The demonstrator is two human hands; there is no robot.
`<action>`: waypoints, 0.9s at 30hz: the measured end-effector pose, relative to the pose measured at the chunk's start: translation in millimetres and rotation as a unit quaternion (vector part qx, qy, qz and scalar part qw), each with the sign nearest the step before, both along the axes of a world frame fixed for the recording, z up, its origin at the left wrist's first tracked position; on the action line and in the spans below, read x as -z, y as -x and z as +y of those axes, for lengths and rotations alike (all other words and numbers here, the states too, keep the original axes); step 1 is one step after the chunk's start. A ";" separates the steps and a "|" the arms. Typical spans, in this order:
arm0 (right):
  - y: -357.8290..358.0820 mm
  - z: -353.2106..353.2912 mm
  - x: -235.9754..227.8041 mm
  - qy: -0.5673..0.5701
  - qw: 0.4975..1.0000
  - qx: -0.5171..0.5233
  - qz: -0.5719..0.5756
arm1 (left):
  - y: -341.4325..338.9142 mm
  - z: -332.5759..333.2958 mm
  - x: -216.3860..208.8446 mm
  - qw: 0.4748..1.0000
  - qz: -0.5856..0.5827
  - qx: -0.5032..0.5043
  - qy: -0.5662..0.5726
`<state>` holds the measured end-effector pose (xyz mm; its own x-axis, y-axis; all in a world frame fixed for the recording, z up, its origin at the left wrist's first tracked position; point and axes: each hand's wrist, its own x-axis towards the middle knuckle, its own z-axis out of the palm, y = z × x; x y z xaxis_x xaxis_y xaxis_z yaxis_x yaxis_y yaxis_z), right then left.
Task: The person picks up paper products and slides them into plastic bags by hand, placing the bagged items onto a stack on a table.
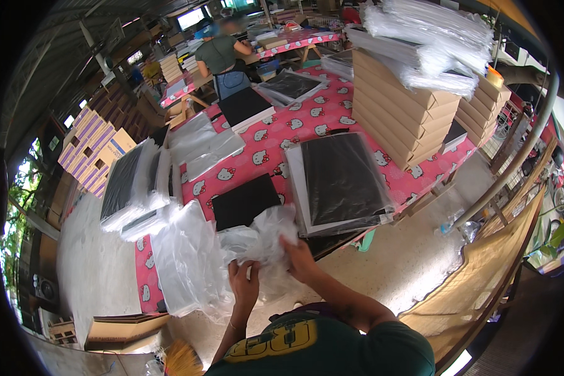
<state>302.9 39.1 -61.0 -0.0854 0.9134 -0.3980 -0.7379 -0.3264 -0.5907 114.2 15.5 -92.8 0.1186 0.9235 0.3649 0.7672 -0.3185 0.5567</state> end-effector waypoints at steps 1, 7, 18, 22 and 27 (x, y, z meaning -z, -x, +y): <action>-12.9 7.2 6.6 -0.009 0.999 0.025 0.024 | 7.0 0.3 8.4 0.997 0.058 -0.044 -0.041; -111.0 33.9 37.2 -0.092 0.981 0.144 0.093 | 99.5 15.6 55.3 0.947 0.223 -0.222 -0.063; -83.6 18.6 39.0 -0.059 0.975 0.191 0.098 | 233.5 151.1 -0.8 0.960 0.108 -0.249 -0.063; -79.4 13.1 56.6 -0.050 0.981 0.180 0.054 | 150.6 156.0 -67.1 0.912 0.230 -0.239 -0.244; -56.5 7.9 39.0 -0.054 0.987 0.099 0.117 | 153.1 119.2 -23.7 0.938 0.300 -0.174 0.017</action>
<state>359.5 47.0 -99.9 0.0216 0.9574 -0.2880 -0.9016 -0.1059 -0.4195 -38.9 134.7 -69.1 -0.0166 0.9544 0.2981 0.9998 0.0186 -0.0041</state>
